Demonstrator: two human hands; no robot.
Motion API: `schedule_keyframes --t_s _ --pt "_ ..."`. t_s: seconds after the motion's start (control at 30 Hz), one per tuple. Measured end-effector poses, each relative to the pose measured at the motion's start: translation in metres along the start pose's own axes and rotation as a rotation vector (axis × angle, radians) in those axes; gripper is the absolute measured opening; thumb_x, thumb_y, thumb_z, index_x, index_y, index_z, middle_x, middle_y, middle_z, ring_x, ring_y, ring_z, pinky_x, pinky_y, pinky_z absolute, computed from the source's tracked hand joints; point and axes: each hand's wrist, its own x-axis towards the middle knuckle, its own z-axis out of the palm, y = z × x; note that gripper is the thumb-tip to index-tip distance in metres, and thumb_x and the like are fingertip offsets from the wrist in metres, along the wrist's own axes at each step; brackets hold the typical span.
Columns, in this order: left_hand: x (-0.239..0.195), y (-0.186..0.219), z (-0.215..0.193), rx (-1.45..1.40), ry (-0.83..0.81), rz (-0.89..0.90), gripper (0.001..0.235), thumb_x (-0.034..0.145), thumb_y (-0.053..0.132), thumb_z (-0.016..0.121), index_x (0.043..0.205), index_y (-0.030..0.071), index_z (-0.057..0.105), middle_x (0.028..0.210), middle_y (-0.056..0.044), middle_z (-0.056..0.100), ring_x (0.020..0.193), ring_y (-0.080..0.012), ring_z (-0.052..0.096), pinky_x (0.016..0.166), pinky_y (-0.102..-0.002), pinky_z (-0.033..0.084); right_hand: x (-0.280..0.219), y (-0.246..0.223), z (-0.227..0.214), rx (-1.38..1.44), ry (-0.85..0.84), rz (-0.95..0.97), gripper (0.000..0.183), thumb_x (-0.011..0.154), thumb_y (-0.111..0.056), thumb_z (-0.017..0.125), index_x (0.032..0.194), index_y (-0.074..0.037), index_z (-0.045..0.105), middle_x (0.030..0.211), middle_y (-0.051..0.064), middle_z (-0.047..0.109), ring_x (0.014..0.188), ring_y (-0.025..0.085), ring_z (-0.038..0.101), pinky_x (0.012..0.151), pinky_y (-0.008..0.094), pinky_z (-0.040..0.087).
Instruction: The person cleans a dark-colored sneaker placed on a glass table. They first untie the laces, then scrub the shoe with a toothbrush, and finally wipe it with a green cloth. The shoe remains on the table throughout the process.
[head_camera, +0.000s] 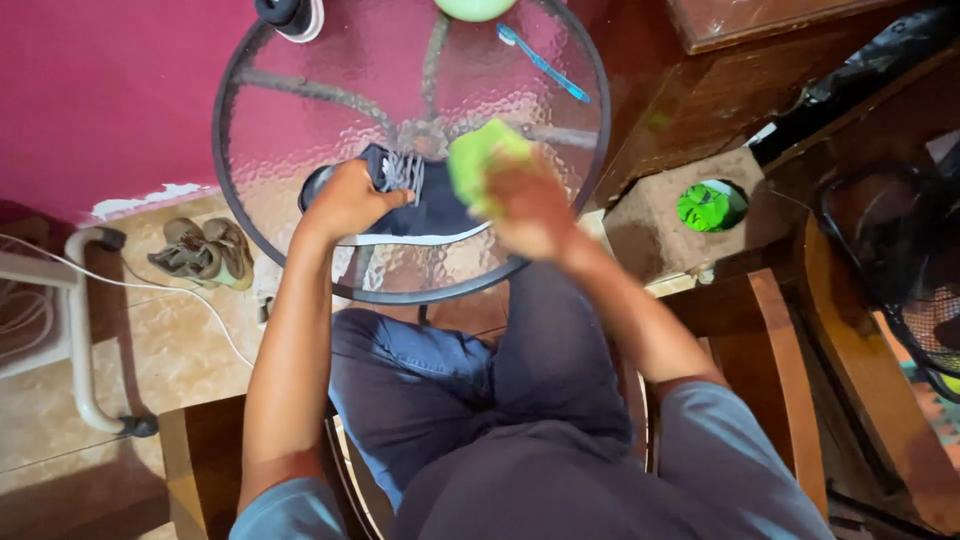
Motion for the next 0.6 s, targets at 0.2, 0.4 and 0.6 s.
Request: schedule_keyframes --t_s 0.2,0.4,0.6 --pt "-0.004 0.019 0.007 0.195 0.032 -0.107 0.049 0.074 0.037 0.073 0.061 0.011 0.033 0.059 -0.006 0.034 0.059 -0.0201 0.037 0.055 -0.045 0.029 0.009 0.041 -0.058 0.125 0.246 0.311 0.029 0.111 -0.018 0.052 0.133 -0.003 0.065 0.137 0.015 0.065 0.142 0.037 0.046 0.104 0.055 0.039" --pt "-0.001 0.018 0.006 0.275 0.009 -0.224 0.049 0.066 0.059 0.082 0.091 0.017 0.077 0.095 -0.009 0.076 0.103 -0.0359 0.070 0.083 -0.052 0.055 -0.001 -0.007 0.019 0.485 0.188 -0.321 0.026 0.086 -0.033 0.078 0.104 -0.017 0.071 0.143 0.005 0.063 0.138 0.024 0.055 0.122 0.049 0.033" --pt "-0.002 0.012 0.006 0.222 -0.024 -0.151 0.041 0.073 0.044 0.078 0.098 0.012 0.077 0.102 -0.016 0.076 0.111 -0.0420 0.067 0.092 -0.055 0.053 0.013 0.064 0.020 -0.293 0.196 0.126 0.042 0.086 -0.044 0.079 0.105 -0.007 0.075 0.115 0.010 0.074 0.141 0.025 0.050 0.105 0.060 0.040"
